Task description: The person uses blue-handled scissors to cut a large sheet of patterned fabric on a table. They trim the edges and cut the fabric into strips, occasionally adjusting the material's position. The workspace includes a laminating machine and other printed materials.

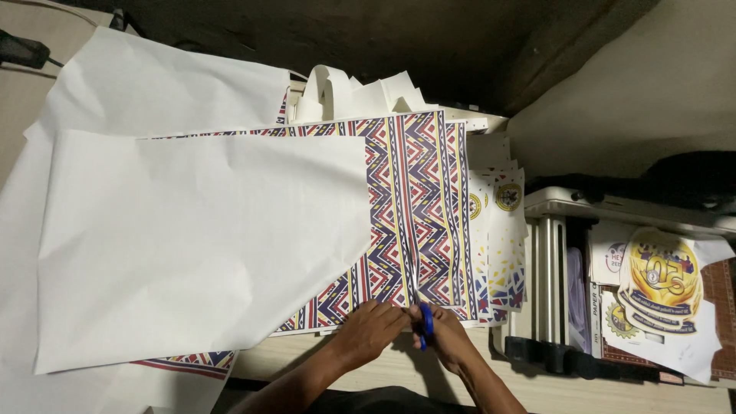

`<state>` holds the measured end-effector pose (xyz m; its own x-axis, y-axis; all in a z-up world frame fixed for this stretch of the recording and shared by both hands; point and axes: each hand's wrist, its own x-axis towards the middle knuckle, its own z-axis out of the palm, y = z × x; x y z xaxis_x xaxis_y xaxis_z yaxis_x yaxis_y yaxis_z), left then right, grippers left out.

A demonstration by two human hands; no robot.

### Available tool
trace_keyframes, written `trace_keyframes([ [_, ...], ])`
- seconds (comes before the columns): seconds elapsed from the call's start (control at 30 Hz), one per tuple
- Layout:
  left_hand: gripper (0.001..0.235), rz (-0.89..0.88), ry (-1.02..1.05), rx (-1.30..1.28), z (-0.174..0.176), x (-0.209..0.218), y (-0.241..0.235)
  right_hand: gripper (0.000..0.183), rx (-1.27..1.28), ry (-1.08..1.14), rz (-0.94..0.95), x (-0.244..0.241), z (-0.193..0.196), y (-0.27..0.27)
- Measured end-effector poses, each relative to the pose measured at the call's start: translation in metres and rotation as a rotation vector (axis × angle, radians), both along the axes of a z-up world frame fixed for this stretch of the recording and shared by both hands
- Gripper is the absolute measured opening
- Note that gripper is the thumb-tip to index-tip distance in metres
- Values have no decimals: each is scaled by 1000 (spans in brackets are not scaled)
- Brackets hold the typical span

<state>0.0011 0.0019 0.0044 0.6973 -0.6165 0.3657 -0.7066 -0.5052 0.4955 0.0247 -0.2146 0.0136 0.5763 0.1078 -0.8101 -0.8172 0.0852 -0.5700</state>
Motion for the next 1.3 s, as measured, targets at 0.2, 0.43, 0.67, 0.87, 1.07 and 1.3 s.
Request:
trace_keyframes([
  [0.2, 31, -12, -7, 10, -1, 0, 2, 35, 7, -73, 51, -5, -9, -5],
  [0.43, 29, -25, 22, -24, 0, -1, 1, 38, -73, -70, 30, 21, -10, 5],
  [0.67, 32, -36, 63, -23, 0, -2, 3, 39, -77, -60, -11, 28, -25, 6],
  [0.87, 33, -52, 71, -8, 3, -1, 6, 36, -125, -128, 45, 28, -31, 2],
  [1.07, 34, -63, 53, -43, 4, -2, 9, 39, -135, -107, 67, 52, -25, 10],
  [1.3, 34, -77, 51, -50, 4, -3, 11, 43, -202, -180, 119, 55, -39, 6],
])
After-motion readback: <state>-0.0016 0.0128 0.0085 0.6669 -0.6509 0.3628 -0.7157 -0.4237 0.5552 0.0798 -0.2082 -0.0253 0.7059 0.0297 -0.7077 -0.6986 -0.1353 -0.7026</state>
